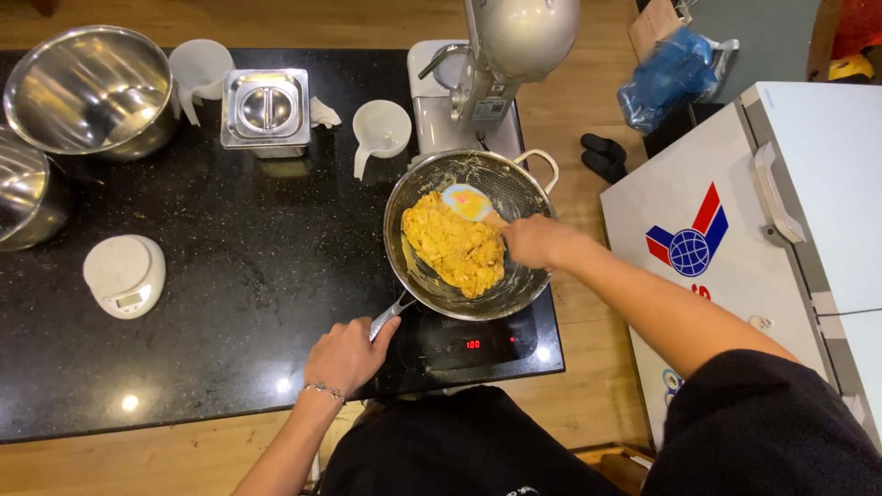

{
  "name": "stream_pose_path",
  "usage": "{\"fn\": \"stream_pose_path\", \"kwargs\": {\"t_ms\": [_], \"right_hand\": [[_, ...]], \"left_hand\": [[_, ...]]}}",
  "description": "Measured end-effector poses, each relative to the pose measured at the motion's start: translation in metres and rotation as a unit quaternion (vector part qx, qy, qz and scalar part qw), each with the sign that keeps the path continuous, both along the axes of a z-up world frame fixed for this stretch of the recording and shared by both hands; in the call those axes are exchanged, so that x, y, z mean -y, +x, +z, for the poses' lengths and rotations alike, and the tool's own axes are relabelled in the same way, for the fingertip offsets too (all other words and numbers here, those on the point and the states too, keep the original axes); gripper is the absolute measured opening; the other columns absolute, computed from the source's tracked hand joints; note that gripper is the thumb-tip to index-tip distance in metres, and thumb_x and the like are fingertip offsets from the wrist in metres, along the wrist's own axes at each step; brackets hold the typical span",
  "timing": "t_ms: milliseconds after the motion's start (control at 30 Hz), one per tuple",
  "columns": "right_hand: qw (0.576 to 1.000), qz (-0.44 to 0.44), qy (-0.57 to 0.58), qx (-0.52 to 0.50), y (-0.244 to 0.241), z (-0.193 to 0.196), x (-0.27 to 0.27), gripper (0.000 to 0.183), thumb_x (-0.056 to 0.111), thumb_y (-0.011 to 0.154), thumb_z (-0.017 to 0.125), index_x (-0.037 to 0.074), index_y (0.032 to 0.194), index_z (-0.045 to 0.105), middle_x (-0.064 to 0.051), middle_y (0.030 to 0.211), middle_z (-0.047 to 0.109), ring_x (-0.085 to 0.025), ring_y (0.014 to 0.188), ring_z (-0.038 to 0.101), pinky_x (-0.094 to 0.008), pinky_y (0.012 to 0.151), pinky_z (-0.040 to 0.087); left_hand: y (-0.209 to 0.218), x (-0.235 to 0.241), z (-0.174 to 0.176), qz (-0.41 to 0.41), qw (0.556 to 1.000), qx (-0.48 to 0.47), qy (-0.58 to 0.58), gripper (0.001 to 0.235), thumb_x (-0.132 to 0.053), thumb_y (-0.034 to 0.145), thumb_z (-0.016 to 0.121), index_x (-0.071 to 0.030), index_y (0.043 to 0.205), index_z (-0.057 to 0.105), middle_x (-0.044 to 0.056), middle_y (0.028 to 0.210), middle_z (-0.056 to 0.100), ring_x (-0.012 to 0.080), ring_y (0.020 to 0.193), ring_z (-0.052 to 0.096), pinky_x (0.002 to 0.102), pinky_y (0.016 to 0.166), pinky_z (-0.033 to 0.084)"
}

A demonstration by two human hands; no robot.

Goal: The person stirs a yellow mixture in a pan on an induction cooktop using a spatula. They then add a bowl of chopped ingredients to the pan and continue stirring to combine everything. The person holds the pan handle with one hand while stirring with the other.

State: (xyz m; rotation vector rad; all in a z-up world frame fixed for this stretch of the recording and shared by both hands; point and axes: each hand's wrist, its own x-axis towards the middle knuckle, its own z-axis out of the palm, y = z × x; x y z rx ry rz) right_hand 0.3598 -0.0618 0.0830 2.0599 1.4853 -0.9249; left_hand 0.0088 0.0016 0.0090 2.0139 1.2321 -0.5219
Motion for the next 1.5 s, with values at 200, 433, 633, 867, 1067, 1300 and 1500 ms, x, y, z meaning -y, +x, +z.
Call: {"fn": "stream_pose_path", "kwargs": {"t_ms": [200,433,633,867,1067,1300,1500], "right_hand": [[0.979,-0.185,-0.051,-0.071,0.068,-0.086,0.025,0.057,0.029,0.112,0.034,-0.010,0.126,0.074,-0.025,0.093,0.074,-0.032,0.067,0.074,-0.048,0.063,0.065],[0.858,-0.372,-0.132,-0.329,0.080,-0.031,0.086,0.047,0.055,0.119,0.050,0.013,0.099,0.054,0.004,0.063,0.034,-0.011,0.034,0.037,-0.028,0.025,0.045],[0.966,-0.203,-0.013,-0.160,0.017,0.075,0.032,0.054,0.038,0.120,0.034,0.000,0.111,0.072,-0.009,0.071,0.059,-0.018,0.044,0.063,-0.032,0.034,0.056],[0.980,0.153,0.125,0.011,-0.035,-0.121,-0.003,0.048,0.030,0.117,0.041,0.001,0.112,0.079,-0.017,0.078,0.076,-0.037,0.070,0.084,-0.057,0.052,0.067],[0.926,0.209,0.224,0.221,0.025,-0.175,-0.019,0.046,0.013,0.112,0.042,-0.007,0.133,0.077,-0.020,0.087,0.075,-0.043,0.080,0.082,-0.079,0.057,0.056],[0.991,0.004,-0.102,0.086,0.030,-0.036,-0.013,0.043,0.018,0.105,0.053,-0.003,0.132,0.079,-0.019,0.088,0.087,-0.032,0.070,0.088,-0.048,0.067,0.073],[0.971,-0.195,-0.093,-0.098,0.049,-0.035,0.082,0.051,0.029,0.109,0.045,-0.009,0.121,0.077,-0.020,0.083,0.075,-0.027,0.057,0.078,-0.044,0.055,0.065]], "left_hand": [[0.004,-0.002,0.000,-0.003,1.000,-0.002,-0.007,0.085,-0.081,0.110,0.039,-0.010,0.119,0.084,0.028,0.120,0.086,0.0537,0.122,0.081,0.058,0.103,0.068],[0.004,0.002,0.007,-0.007,1.000,-0.013,-0.011,0.083,-0.079,0.111,0.039,-0.010,0.122,0.085,0.027,0.121,0.086,0.0528,0.122,0.082,0.058,0.103,0.068],[0.006,0.008,0.006,0.009,1.000,0.000,-0.017,0.083,-0.078,0.111,0.041,-0.008,0.123,0.085,0.029,0.121,0.085,0.0544,0.123,0.081,0.058,0.104,0.068],[0.004,0.008,-0.006,0.009,1.000,0.003,-0.002,0.084,-0.078,0.111,0.042,-0.007,0.122,0.085,0.030,0.118,0.086,0.0544,0.121,0.082,0.058,0.100,0.068],[0.005,0.012,0.003,0.011,1.000,-0.006,0.004,0.084,-0.079,0.112,0.040,-0.009,0.123,0.085,0.030,0.121,0.085,0.0550,0.123,0.081,0.058,0.103,0.067],[0.001,0.012,0.000,0.019,1.000,-0.005,0.001,0.084,-0.081,0.111,0.042,-0.009,0.119,0.085,0.029,0.121,0.085,0.0549,0.124,0.080,0.059,0.105,0.066],[0.000,0.008,0.000,0.022,1.000,-0.008,-0.008,0.083,-0.082,0.109,0.044,-0.011,0.118,0.086,0.029,0.123,0.085,0.0554,0.126,0.079,0.059,0.108,0.065]]}}
